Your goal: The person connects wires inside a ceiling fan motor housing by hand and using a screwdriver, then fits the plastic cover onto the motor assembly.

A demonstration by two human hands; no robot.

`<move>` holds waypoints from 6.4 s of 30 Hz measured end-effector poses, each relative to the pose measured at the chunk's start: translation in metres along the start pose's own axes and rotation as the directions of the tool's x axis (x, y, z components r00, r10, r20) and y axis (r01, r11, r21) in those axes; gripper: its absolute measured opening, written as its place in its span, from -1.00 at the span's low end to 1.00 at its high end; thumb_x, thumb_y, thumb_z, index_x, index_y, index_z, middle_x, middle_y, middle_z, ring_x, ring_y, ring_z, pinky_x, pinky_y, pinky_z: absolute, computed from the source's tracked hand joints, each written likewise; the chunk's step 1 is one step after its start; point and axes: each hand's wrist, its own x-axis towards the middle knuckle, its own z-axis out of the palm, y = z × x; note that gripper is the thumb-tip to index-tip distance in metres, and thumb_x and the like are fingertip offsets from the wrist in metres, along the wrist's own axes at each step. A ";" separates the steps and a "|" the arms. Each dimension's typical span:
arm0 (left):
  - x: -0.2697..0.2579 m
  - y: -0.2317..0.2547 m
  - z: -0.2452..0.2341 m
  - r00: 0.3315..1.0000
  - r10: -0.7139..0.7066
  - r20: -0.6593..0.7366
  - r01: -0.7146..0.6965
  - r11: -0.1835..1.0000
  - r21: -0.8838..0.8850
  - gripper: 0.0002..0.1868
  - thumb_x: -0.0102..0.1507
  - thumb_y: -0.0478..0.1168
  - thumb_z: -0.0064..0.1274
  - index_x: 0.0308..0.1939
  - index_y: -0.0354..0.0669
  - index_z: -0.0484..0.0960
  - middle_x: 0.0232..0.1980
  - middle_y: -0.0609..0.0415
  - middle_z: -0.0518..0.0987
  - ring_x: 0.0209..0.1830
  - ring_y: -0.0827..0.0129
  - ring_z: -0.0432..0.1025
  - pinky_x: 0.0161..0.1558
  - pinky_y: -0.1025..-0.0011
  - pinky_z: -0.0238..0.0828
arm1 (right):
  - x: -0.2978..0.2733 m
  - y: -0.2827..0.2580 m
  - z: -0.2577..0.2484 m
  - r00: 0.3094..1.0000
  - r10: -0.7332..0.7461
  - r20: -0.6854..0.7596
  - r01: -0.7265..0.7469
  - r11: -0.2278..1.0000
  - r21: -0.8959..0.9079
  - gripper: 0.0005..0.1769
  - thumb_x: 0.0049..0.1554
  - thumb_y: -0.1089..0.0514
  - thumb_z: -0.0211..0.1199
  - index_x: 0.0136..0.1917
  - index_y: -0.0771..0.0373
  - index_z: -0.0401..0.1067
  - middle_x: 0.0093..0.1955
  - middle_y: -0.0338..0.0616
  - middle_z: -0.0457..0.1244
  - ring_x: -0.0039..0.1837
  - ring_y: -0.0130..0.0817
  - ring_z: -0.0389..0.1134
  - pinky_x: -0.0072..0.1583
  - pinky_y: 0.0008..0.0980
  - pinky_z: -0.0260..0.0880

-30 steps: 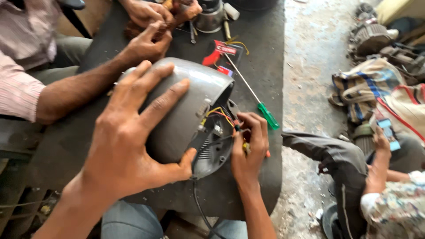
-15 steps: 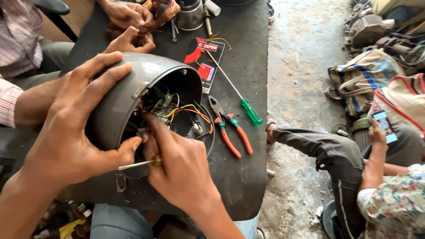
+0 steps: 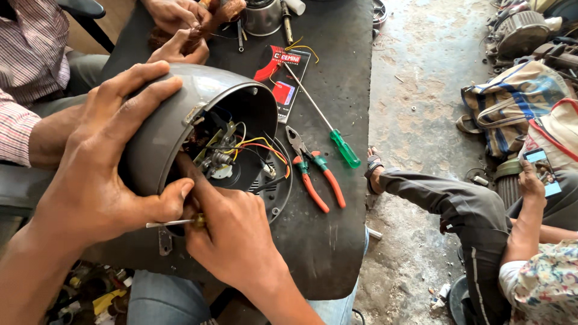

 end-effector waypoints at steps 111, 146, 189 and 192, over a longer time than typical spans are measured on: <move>0.006 -0.098 0.030 0.738 -0.634 0.229 0.405 0.144 -0.903 -0.13 0.18 0.17 0.29 0.42 -0.06 0.27 0.14 0.02 0.55 0.06 0.36 0.53 -0.06 0.29 0.63 | -0.054 0.034 -0.021 0.900 0.246 -0.359 -0.376 0.855 -0.358 -0.71 0.17 0.26 0.27 0.18 0.25 0.53 -0.07 0.10 0.36 -0.17 -0.06 0.43 -0.09 -0.20 0.38; 0.004 -0.100 0.030 0.730 -0.633 0.258 0.439 0.144 -0.887 -0.17 0.18 0.22 0.27 0.39 0.05 0.24 0.09 -0.03 0.51 -0.08 0.33 0.53 -0.33 0.21 0.62 | -0.046 0.039 0.036 0.813 0.073 -0.577 -0.389 0.806 -0.446 -0.76 0.24 0.28 0.23 0.17 0.39 0.48 -0.05 0.07 0.15 -0.08 -0.05 0.30 -0.01 -0.09 0.30; -0.003 -0.104 0.032 0.796 -0.575 0.190 0.350 0.179 -0.919 -0.05 0.21 0.25 0.30 0.45 -0.14 0.17 0.21 0.01 0.51 0.15 0.38 0.52 0.05 0.32 0.63 | -0.042 0.048 0.027 0.841 0.153 -0.519 -0.356 0.878 -0.319 -0.50 0.10 0.44 0.17 0.34 0.41 0.42 0.03 0.13 0.16 -0.14 -0.15 0.33 -0.05 -0.22 0.36; -0.001 -0.105 0.034 0.789 -0.587 0.183 0.356 0.194 -0.914 -0.03 0.25 0.24 0.30 0.48 -0.22 0.19 0.21 -0.03 0.49 0.15 0.35 0.51 0.10 0.31 0.61 | -0.044 0.051 0.026 0.856 0.117 -0.504 -0.326 0.879 -0.349 -0.52 0.12 0.43 0.18 0.33 0.43 0.41 0.01 0.12 0.15 -0.11 -0.12 0.31 -0.03 -0.19 0.35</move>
